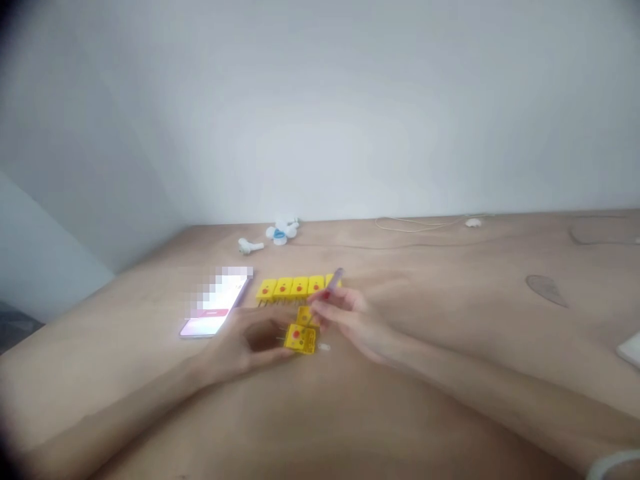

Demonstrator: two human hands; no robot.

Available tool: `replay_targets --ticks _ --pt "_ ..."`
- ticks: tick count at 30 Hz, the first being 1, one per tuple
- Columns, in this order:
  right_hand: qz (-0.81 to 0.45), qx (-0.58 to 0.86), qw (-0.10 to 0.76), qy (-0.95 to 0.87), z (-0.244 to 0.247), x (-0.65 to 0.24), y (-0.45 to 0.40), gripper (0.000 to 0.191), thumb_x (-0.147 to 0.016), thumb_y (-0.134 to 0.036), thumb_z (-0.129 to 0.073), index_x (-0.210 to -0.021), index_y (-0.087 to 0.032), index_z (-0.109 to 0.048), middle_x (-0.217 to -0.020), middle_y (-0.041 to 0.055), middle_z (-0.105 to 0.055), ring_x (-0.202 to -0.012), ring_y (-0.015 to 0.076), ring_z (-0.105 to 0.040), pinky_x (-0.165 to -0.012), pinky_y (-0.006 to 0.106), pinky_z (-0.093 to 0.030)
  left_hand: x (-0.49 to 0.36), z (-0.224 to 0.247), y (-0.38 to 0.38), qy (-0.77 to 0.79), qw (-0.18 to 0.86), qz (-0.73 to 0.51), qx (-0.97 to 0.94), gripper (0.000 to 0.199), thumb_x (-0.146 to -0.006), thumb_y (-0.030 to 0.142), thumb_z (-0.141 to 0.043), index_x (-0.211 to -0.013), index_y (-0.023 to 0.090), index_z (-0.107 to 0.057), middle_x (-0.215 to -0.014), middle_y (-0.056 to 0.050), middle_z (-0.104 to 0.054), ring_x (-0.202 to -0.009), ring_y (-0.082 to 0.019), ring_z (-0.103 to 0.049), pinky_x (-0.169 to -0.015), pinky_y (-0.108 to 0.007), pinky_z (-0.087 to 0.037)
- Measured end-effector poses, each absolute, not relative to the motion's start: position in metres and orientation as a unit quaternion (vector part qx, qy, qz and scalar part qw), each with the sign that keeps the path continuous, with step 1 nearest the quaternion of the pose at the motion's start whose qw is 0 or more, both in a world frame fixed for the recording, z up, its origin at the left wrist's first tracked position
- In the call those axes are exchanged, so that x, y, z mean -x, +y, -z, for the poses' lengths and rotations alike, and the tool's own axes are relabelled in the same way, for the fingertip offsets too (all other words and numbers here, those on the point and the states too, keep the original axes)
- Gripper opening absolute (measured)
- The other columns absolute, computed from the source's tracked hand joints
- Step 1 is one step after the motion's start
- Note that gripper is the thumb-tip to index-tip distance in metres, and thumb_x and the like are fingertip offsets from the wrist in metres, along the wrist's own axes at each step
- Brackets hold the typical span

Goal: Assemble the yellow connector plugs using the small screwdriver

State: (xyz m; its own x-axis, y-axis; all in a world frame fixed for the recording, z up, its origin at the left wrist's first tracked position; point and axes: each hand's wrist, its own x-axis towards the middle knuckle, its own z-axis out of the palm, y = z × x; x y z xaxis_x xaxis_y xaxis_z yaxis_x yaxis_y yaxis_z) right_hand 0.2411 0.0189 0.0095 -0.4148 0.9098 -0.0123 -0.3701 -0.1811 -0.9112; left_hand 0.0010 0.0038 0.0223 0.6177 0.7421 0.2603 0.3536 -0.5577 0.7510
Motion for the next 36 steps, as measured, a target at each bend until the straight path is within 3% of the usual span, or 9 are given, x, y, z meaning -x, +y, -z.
replay_targets --ticks 3,13,17,19,24,31,36 --pt "-0.705 0.316 0.452 -0.445 -0.011 -0.241 0.018 0.03 -0.063 -0.03 -0.094 -0.081 -0.018 -0.073 -0.081 0.0008 -0.07 -0.076 0.0147 -0.065 -0.068 0.026 -0.052 -0.001 -0.023 0.004 0.328 0.344 -0.282 -0.833 0.029 -0.089 0.035 -0.072 -0.114 0.02 -0.07 -0.114 -0.008 -0.074 -0.099 -0.023 -0.072 -0.091 -0.038 -0.059" --pt "-0.672 0.303 0.467 -0.488 -0.007 -0.243 0.023 0.024 -0.08 -0.04 -0.079 -0.088 -0.018 -0.076 -0.088 0.0049 -0.07 -0.079 0.0162 -0.061 -0.066 0.028 -0.045 0.0 -0.021 0.003 0.335 0.34 -0.287 -0.831 0.028 -0.088 0.035 -0.073 -0.111 0.02 -0.07 -0.11 -0.008 -0.075 -0.096 -0.023 -0.073 -0.089 -0.037 -0.061" --pt "-0.604 0.326 0.494 -0.533 -0.002 -0.249 0.026 0.018 -0.088 -0.036 -0.066 -0.089 -0.019 -0.072 -0.065 -0.0014 -0.058 -0.065 0.0143 -0.054 -0.064 0.028 -0.042 0.0 -0.023 0.003 0.331 0.339 -0.283 -0.834 0.028 -0.089 0.036 -0.072 -0.112 0.021 -0.07 -0.115 -0.008 -0.074 -0.1 -0.023 -0.072 -0.091 -0.039 -0.06" --pt "-0.558 0.353 0.478 -0.579 0.0 -0.251 0.025 0.019 -0.091 -0.034 -0.06 -0.085 -0.019 -0.07 -0.059 -0.0035 -0.051 -0.059 0.0131 -0.05 -0.062 0.027 -0.041 0.0 -0.023 0.003 0.332 0.336 -0.283 -0.835 0.028 -0.089 0.037 -0.072 -0.113 0.022 -0.07 -0.114 -0.007 -0.075 -0.099 -0.024 -0.072 -0.09 -0.039 -0.06" --pt "-0.492 0.349 0.385 -0.698 0.001 -0.245 0.015 0.014 -0.088 -0.033 -0.068 -0.086 -0.02 -0.065 -0.087 0.002 -0.066 -0.077 0.0174 -0.06 -0.067 0.028 -0.047 0.001 -0.02 0.004 0.338 0.326 -0.281 -0.837 0.028 -0.089 0.038 -0.072 -0.111 0.022 -0.071 -0.11 -0.007 -0.075 -0.097 -0.025 -0.072 -0.088 -0.038 -0.06" --pt "-0.421 0.378 0.331 -0.755 0.007 -0.242 0.014 0.023 -0.091 -0.043 -0.066 -0.085 -0.021 -0.069 -0.07 -0.0009 -0.061 -0.058 0.013 -0.049 -0.053 0.026 -0.036 0.0 -0.019 0.004 0.348 0.337 -0.279 -0.829 0.029 -0.088 0.038 -0.073 -0.113 0.021 -0.071 -0.108 -0.006 -0.076 -0.094 -0.024 -0.072 -0.086 -0.037 -0.06" --pt "-0.408 0.366 0.328 -0.769 0.007 -0.244 0.015 0.024 -0.093 -0.044 -0.063 -0.088 -0.022 -0.068 -0.076 -0.0001 -0.064 -0.064 0.0149 -0.054 -0.057 0.027 -0.04 0.0 -0.019 0.003 0.36 0.323 -0.273 -0.831 0.029 -0.087 0.037 -0.074 -0.112 0.022 -0.071 -0.105 -0.005 -0.076 -0.094 -0.024 -0.072 -0.086 -0.037 -0.06"
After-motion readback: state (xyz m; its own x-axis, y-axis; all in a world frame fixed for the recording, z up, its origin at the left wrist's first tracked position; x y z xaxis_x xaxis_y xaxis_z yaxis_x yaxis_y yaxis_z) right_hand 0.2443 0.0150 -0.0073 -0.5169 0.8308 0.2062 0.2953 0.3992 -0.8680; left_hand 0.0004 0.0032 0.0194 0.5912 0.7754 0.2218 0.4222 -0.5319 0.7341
